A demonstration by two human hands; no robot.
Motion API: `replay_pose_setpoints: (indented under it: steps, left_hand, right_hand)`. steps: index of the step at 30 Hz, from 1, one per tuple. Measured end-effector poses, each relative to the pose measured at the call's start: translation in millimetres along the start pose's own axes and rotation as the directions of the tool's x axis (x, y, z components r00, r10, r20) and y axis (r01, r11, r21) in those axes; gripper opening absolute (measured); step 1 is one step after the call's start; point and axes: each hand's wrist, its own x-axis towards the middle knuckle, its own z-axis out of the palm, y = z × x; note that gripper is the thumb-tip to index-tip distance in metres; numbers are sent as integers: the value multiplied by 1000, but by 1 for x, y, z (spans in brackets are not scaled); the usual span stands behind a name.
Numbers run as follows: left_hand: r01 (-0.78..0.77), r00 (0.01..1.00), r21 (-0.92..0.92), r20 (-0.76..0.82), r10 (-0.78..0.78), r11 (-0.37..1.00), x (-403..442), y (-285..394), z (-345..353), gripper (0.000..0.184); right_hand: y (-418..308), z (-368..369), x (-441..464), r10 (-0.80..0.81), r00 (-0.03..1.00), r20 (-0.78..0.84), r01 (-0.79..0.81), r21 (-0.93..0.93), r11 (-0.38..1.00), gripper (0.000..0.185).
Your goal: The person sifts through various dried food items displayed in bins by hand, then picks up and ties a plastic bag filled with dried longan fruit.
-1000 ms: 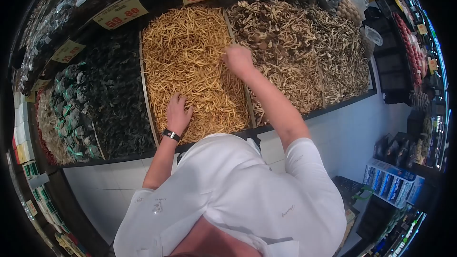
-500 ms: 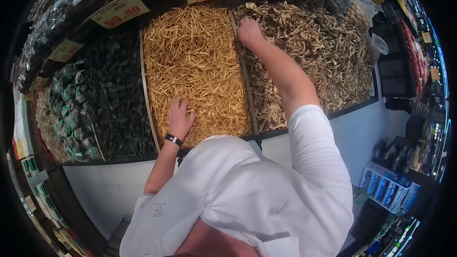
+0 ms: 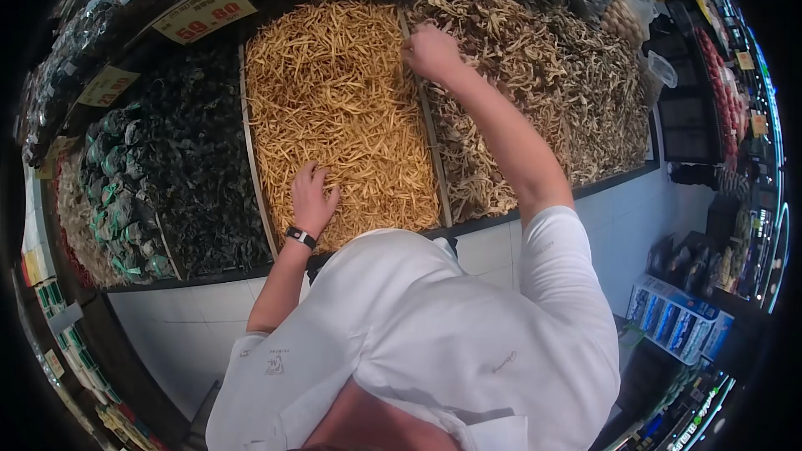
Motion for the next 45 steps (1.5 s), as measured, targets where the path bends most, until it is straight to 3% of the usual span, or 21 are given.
replay_pose_setpoints:
  steps: [1, 3, 4, 7, 8, 10, 11, 19, 21, 22, 24, 26, 28, 29, 30, 32, 34, 37, 40, 44, 45]
  left_hand:
    - [0, 1000, 1, -11, 0, 1000, 1, 1, 0, 41]
    - [7, 1000, -9, -14, -7, 1000, 0, 1, 0, 41]
    - [8, 1000, -18, -13, -8, 1000, 0, 1, -1, 40]
    - [9, 1000, -4, -17, -9, 1000, 0, 2, 1, 40]
    - [5, 1000, -1, -17, -5, 1000, 0, 2, 1, 40]
    - [19, 1000, -1, 17, -19, 1000, 1, 2, -2, 42]
    - [19, 1000, 2, 14, -19, 1000, 1, 1, -1, 42]
    - [11, 1000, -11, -25, -11, 1000, -1, 1, 2, 41]
    - [7, 999, -10, -33, -8, 1000, -1, 0, 4, 41]
    - [6, 999, -3, -41, -6, 1000, -1, 0, 4, 41]
    - [5, 999, -7, -42, -6, 1000, -1, 1, 5, 40]
    - [6, 999, -6, -42, -6, 1000, -1, 0, 5, 40]
    - [3, 999, -20, -38, -4, 1000, 0, 0, 4, 41]
    - [3, 999, -18, -37, -4, 1000, 0, -1, 4, 41]
    - [-5, 999, -13, -45, 4, 1000, -1, -1, 5, 41]
    - [-16, 999, -8, -52, 16, 1000, -1, 0, 5, 41]
    - [-20, 999, 10, -42, 20, 1000, -2, 1, 4, 39]
    - [-42, 999, 23, -5, 42, 999, 0, 3, -1, 36]
    - [-64, 998, 21, 14, 64, 998, -2, 8, -8, 33]
    - [-89, 996, -39, 20, 89, 995, -5, 10, -8, 28]
    - [-91, 995, -53, 42, 93, 994, -6, 12, -8, 26]
  right_hand:
    - [0, 2, -2, -1, 1000, -1, 1, -1, 1000, 25]
    - [0, 14, -8, 72, 961, 268, -199, 485, 852, 33]
    - [2, 17, -6, 73, 961, 267, -201, 488, 850, 33]
    - [17, 29, 11, 124, 986, 115, -135, 91, 987, 34]
    - [21, 39, 13, 126, 986, 111, -137, 94, 986, 34]
    - [25, 61, 18, -95, 992, 88, 113, -230, 967, 24]
    - [24, 73, 18, -125, 990, 67, 139, -284, 949, 15]
    - [0, 86, -7, -82, 992, 94, 112, -387, 915, 14]
    - [-11, 77, -16, -89, 980, 177, 140, -301, 943, 14]
    - [-14, 81, -23, -87, 980, 178, 139, -302, 943, 14]
    - [-23, 90, -37, -124, 978, 168, 144, -112, 983, 16]
    - [-42, 88, -54, -96, 977, 193, 113, -81, 990, 18]
    - [-66, 83, -81, -140, 990, 16, 137, 124, 983, 21]
    - [-73, 84, -89, -96, 987, 127, 69, 202, 977, 24]
    - [-80, 88, -98, -94, 987, 128, 66, 205, 977, 24]
    - [-92, 100, -115, -139, 990, -24, 141, 234, 962, 25]
    - [-102, 109, -132, -126, 992, -18, 126, 245, 961, 25]
    - [-121, 103, -156, -157, 976, 148, 100, 333, 937, 29]
    - [-126, 104, -172, -194, 978, 72, 158, 346, 925, 30]
    - [-120, 103, -184, -192, 976, 106, 128, 438, 890, 34]
    - [-115, 108, -186, -159, 986, 53, 121, 435, 892, 40]
